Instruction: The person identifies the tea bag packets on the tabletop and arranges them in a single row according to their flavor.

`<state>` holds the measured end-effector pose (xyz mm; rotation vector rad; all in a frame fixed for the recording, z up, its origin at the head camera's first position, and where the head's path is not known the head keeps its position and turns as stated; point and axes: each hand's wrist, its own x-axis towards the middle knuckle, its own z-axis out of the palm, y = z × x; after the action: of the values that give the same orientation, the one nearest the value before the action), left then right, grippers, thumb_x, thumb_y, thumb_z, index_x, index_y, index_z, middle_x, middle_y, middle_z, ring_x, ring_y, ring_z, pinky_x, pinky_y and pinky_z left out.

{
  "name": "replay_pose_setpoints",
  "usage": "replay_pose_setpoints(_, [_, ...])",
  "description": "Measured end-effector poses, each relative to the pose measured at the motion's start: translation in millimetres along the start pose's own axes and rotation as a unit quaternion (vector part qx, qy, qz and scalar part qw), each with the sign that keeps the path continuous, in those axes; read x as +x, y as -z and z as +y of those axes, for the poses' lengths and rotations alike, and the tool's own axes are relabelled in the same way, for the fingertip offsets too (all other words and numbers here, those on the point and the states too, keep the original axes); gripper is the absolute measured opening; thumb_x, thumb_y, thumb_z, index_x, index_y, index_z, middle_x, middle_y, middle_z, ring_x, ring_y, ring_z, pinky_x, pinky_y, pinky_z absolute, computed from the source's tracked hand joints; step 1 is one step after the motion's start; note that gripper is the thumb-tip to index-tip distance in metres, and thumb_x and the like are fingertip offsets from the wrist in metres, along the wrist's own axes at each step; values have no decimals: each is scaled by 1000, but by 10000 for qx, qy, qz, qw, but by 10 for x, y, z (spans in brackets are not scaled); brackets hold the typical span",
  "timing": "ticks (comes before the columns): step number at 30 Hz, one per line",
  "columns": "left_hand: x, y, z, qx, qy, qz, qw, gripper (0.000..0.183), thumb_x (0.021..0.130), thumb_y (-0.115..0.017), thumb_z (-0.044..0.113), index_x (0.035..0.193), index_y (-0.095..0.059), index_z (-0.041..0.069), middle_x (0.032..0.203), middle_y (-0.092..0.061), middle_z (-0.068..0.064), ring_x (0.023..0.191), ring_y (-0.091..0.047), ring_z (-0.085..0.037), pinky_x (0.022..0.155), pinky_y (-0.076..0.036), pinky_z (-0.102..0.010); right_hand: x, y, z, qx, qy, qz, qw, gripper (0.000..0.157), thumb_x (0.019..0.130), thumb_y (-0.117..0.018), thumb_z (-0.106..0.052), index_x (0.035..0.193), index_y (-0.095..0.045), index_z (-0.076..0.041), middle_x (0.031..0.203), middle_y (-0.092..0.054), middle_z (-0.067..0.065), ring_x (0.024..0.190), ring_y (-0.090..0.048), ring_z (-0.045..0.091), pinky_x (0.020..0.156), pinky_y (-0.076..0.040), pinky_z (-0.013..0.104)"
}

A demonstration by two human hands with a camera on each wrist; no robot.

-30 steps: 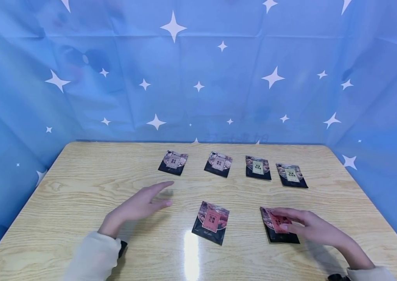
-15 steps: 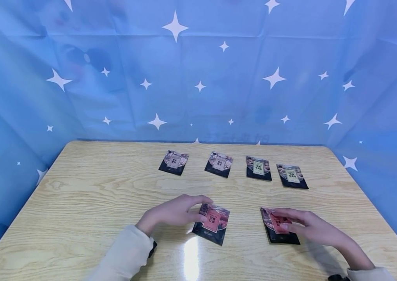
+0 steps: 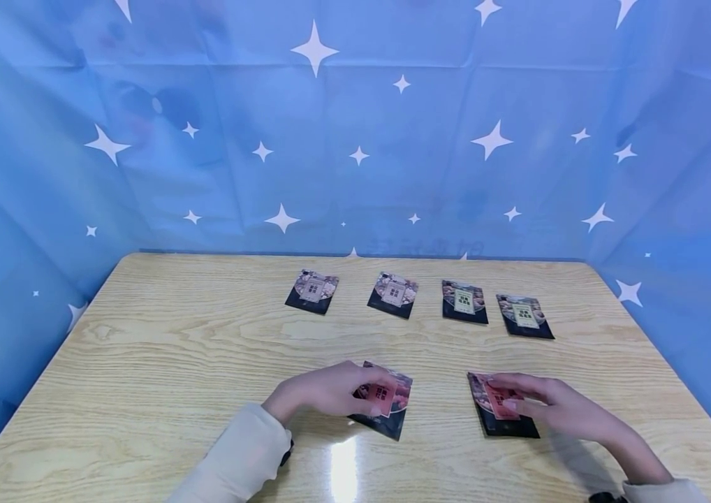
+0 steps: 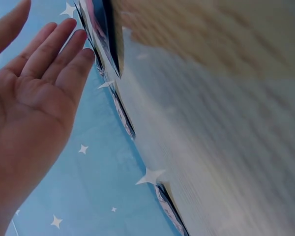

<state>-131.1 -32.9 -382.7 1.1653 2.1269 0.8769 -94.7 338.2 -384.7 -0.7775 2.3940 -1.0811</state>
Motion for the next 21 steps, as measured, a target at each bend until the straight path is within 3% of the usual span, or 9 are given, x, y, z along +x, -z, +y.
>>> replay_pose_setpoints(3, [10, -9, 4, 82, 128, -84, 9998, 43, 92, -56, 18, 134, -46, 15, 88, -57, 3, 54, -33, -4, 65, -36, -19, -2, -1, 3, 73, -20, -6, 10000, 40, 97, -46, -13, 133, -43, 3, 126, -48, 26, 113, -45, -3, 81, -45, 21])
replay_pose_setpoints(4, [12, -12, 4, 146, 179, -86, 9997, 42, 92, -57, 19, 133, -47, 15, 95, -57, 5, 57, -35, -4, 67, -37, -19, -2, -3, 4, 80, -18, -3, 10000, 40, 97, -46, -13, 133, -43, 3, 126, -48, 27, 113, -45, -3, 81, -45, 20])
replay_pose_setpoints(6, [16, -18, 2, 247, 312, -110, 9991, 42, 92, -57, 19, 132, -48, 16, 88, -55, 7, 61, -38, -4, 67, -37, -19, -2, -6, 7, 98, -5, 3, 10000, 40, 97, -46, -13, 133, -43, 3, 126, -48, 27, 113, -46, -3, 81, -45, 20])
replay_pose_setpoints(10, [12, -26, -17, 350, 392, -101, 9986, 41, 91, -59, 20, 131, -49, 16, 115, -55, 6, 81, -47, -2, 76, -39, -20, -5, -7, 14, 74, -22, 3, 10000, 39, 97, -46, -13, 133, -43, 3, 126, -49, 26, 113, -45, -3, 81, -45, 20])
replay_pose_setpoints(15, [-7, -15, -54, 255, 441, 52, 9987, 39, 90, -60, 18, 127, -52, 13, 85, -53, 4, 65, -38, -4, 65, -35, -20, -7, -4, 19, 89, -61, -11, 9999, 40, 97, -45, -13, 133, -43, 2, 126, -49, 26, 113, -45, -4, 81, -45, 20])
replay_pose_setpoints(18, [-45, 6, -104, 305, 503, 249, 9980, 39, 89, -61, 18, 126, -53, 12, 86, -54, 1, 67, -40, -4, 65, -35, -21, -5, -5, 22, 107, -49, -8, 9999, 40, 97, -45, -13, 133, -43, 3, 126, -48, 26, 113, -45, -4, 81, -45, 20])
replay_pose_setpoints(21, [-117, 44, -162, 313, 571, 473, 9968, 39, 89, -61, 19, 126, -53, 10, 97, -57, -3, 72, -44, -5, 68, -37, -23, -4, -8, 26, 72, -23, 33, 10000, 39, 97, -46, -13, 133, -43, 2, 126, -48, 26, 113, -45, -3, 81, -45, 20])
